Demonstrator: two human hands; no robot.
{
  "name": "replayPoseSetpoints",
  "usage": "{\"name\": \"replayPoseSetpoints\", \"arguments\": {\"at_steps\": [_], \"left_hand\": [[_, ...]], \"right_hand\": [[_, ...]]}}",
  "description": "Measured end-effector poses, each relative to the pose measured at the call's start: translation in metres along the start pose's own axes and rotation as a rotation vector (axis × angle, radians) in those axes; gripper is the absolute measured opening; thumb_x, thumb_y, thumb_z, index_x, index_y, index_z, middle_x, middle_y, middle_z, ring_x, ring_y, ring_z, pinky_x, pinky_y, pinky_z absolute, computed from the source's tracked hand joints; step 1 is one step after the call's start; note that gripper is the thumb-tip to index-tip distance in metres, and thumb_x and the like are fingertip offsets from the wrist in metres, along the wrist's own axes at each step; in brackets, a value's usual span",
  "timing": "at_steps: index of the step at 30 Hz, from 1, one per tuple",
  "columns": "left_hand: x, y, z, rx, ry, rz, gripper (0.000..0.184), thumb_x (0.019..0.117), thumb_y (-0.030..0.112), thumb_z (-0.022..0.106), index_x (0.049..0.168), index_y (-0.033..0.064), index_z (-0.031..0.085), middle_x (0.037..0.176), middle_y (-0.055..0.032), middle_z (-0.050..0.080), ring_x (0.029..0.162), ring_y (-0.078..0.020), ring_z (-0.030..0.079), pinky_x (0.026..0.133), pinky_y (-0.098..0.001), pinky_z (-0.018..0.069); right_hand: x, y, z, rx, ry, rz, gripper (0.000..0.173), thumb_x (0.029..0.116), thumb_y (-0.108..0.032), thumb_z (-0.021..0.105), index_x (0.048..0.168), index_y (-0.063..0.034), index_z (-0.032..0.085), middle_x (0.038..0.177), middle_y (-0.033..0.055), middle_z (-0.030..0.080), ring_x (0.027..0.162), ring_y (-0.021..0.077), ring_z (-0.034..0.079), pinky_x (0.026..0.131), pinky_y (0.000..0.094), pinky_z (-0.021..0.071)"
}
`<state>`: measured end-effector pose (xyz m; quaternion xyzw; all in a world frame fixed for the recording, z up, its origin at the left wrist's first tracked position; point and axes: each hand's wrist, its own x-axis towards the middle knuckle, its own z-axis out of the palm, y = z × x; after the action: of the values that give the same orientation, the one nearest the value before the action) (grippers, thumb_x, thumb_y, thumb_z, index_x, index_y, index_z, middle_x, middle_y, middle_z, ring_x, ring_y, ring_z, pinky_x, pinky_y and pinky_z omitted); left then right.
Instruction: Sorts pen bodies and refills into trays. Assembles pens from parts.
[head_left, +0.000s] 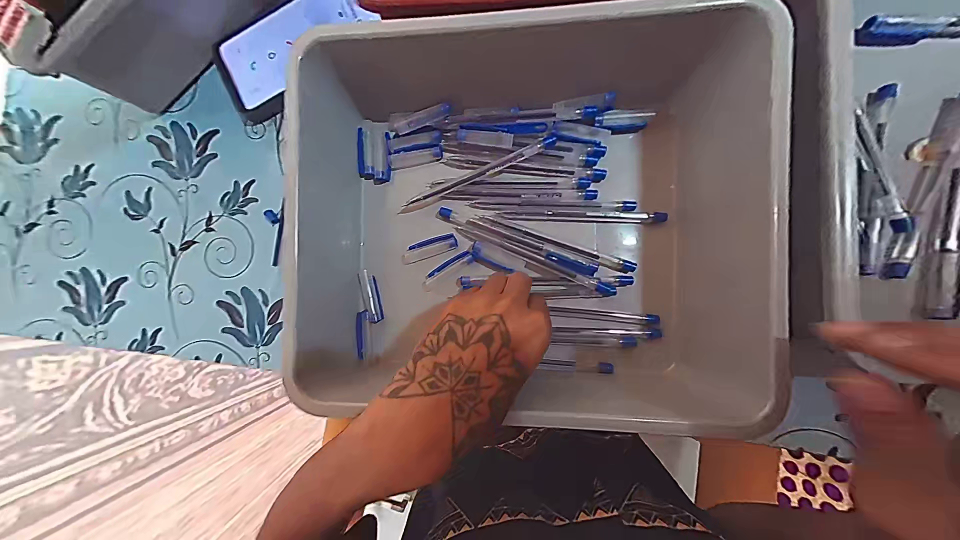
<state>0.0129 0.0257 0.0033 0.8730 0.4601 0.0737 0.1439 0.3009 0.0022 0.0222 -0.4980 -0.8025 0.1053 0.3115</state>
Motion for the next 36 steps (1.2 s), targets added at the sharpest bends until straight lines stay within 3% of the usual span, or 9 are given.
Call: {"name": "replayPoseSetpoints", "arguments": {"at_steps": [10,18,24,27,29,30,31,32,36], "left_hand": [[-0.006,0.0,-0.012,-0.136,0.17,0.11,0.01,0.0951,0.006,0.062,0.091,0.0007,0.07,0.092,-0.0114,0.063,0.087,-0.0231,0.064,0.069,-0.0286,0.0526],[-0.041,-0.016,-0.025,-0.188,0.388,-0.177,0.019,0.1004,0.021,0.062,0.097,0.0039,0.07,0.095,-0.0087,0.067,0.092,-0.0159,0.065,0.08,-0.0243,0.0532],[-0.06,-0.033,-0.022,0.081,0.133,-0.669,0.022,0.09,0.011,0.074,0.101,-0.008,0.07,0.087,-0.0238,0.068,0.078,-0.0412,0.07,0.068,-0.0545,0.0567],[-0.094,-0.073,0.024,0.326,0.276,-0.398,0.027,0.0968,0.032,0.062,0.1,0.0066,0.07,0.078,-0.0074,0.065,0.067,-0.0236,0.065,0.058,-0.0401,0.0495],[-0.061,-0.043,-0.018,0.198,-0.168,-0.672,0.031,0.1047,0.024,0.059,0.122,-0.0014,0.064,0.101,-0.0211,0.068,0.094,-0.0388,0.069,0.081,-0.054,0.0531],[-0.052,-0.038,-0.024,0.231,-0.178,-0.666,0.029,0.1046,0.02,0.059,0.121,-0.0023,0.065,0.101,-0.0222,0.069,0.093,-0.0393,0.069,0.08,-0.0532,0.0536],[-0.061,-0.051,-0.005,0.366,0.117,-0.48,0.019,0.0953,0.017,0.065,0.101,0.0,0.072,0.081,-0.0175,0.069,0.07,-0.0333,0.069,0.06,-0.0453,0.0533],[-0.058,-0.049,-0.006,0.335,0.176,-0.443,0.016,0.0926,0.009,0.067,0.103,-0.0033,0.072,0.079,-0.0183,0.064,0.067,-0.034,0.067,0.055,-0.0435,0.0521],[-0.054,-0.025,-0.022,0.116,0.322,-0.44,0.027,0.0931,0.007,0.055,0.115,0.0002,0.069,0.087,-0.0136,0.07,0.069,-0.0249,0.067,0.058,-0.035,0.0533]], "right_hand": [[0.033,-0.019,0.047,-0.045,-0.362,-0.159,0.041,0.1076,-0.035,0.047,0.117,-0.0044,0.073,0.113,0.021,0.073,0.101,0.0386,0.07,0.085,0.0499,0.0535],[0.039,-0.025,0.041,0.07,-0.468,-0.218,0.033,0.1086,-0.024,0.046,0.107,-0.0019,0.07,0.086,0.0176,0.073,0.082,0.0308,0.067,0.079,0.0382,0.0509],[0.034,-0.025,0.047,0.209,-0.207,-0.051,0.029,0.1091,-0.024,0.048,0.108,-0.0013,0.066,0.09,0.0168,0.067,0.091,0.0157,0.061,0.081,0.0177,0.0461],[0.033,-0.028,0.046,0.24,-0.183,0.012,0.03,0.1095,-0.023,0.048,0.113,0.0004,0.067,0.094,0.0176,0.064,0.092,0.0125,0.059,0.081,0.0143,0.0443],[0.033,-0.029,0.047,0.253,-0.166,0.036,0.031,0.1092,-0.023,0.049,0.113,0.0007,0.068,0.094,0.018,0.062,0.091,0.0122,0.057,0.079,0.0137,0.0432],[0.033,-0.029,0.047,0.259,-0.159,0.035,0.031,0.1091,-0.024,0.049,0.113,0.0003,0.068,0.094,0.0177,0.062,0.09,0.0117,0.057,0.079,0.0131,0.0429],[0.033,-0.029,0.047,0.267,-0.153,0.031,0.031,0.109,-0.024,0.049,0.112,-0.0002,0.068,0.095,0.017,0.062,0.09,0.0107,0.057,0.079,0.0122,0.0425],[0.033,-0.028,0.047,0.272,-0.146,0.023,0.031,0.1088,-0.025,0.05,0.112,-0.0005,0.068,0.094,0.0164,0.061,0.09,0.0099,0.057,0.079,0.0115,0.0423],[0.031,-0.026,0.046,0.279,-0.118,-0.024,0.026,0.1087,-0.025,0.051,0.111,-0.0047,0.068,0.095,0.0126,0.058,0.091,0.0109,0.056,0.082,0.0127,0.0424]]}}
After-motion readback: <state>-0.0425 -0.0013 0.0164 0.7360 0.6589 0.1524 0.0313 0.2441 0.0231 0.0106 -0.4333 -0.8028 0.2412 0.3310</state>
